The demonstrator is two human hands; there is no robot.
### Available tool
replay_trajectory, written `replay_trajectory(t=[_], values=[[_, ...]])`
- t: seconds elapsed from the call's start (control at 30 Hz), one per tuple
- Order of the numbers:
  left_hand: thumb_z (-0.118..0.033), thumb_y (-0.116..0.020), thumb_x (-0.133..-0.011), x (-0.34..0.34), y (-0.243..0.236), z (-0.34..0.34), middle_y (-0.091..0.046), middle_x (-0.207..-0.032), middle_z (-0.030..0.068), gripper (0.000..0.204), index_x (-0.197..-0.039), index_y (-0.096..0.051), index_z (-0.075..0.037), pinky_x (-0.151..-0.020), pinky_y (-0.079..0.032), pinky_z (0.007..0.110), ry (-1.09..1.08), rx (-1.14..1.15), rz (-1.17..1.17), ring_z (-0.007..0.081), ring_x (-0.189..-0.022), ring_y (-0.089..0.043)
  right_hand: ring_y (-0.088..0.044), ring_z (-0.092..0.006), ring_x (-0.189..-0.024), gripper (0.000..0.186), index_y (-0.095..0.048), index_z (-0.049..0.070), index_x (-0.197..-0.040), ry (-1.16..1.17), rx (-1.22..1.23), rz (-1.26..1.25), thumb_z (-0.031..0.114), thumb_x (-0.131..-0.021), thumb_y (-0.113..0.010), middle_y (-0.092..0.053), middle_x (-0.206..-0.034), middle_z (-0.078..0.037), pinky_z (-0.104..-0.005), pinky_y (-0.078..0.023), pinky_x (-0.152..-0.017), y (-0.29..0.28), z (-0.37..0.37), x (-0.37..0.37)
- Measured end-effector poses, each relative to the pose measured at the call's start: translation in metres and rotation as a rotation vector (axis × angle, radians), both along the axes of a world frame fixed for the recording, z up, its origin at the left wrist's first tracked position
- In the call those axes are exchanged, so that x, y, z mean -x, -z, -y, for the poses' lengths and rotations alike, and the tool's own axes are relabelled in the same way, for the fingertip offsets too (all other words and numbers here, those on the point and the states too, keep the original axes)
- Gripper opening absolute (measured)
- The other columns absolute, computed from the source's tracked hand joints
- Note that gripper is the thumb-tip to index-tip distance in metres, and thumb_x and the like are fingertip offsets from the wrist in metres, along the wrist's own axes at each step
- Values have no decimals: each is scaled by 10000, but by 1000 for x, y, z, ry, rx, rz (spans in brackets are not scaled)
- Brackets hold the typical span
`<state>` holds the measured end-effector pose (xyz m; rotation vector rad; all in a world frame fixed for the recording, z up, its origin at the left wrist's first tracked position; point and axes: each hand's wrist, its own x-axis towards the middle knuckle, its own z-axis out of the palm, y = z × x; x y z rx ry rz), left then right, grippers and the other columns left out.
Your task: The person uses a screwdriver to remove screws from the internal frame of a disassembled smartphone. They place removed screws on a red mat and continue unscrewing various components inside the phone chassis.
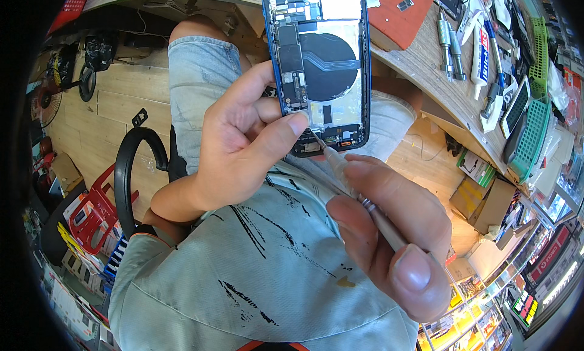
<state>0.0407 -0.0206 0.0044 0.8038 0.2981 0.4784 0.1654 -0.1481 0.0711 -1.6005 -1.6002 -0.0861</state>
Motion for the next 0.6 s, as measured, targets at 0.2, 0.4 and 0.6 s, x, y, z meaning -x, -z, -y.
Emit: replay_trajectory(t=[0.2,0.4,0.6], values=[[39,-511,-968,-2,-4,1,-683,-1119,160,496,-1431,-335,66,-790,-578,253,-22,46,-48,137,-966,-672,-689,-270,-631,580,-227,82,-1380,-6,11,55,57,-955,-621,-669,-847,-266,-267,-555,-560,-2,0,0],[25,-516,-972,-2,-2,0,-686,-1116,152,486,-1427,-347,59,-774,-583,247,-3,22,-42,128,-951,-675,-698,-306,-684,608,-214,101,-1398,12,38,56,64,-953,-627,-663,-894,-281,-304,-576,-609,-4,0,3],[18,-511,-978,-1,-5,1,-690,-1109,147,475,-1423,-351,55,-777,-583,247,-37,38,-63,126,-948,-677,-708,-343,-738,637,-202,121,-1415,0,71,55,72,-950,-634,-657,-941,-297,-341,-596,-659,-4,1,5]])
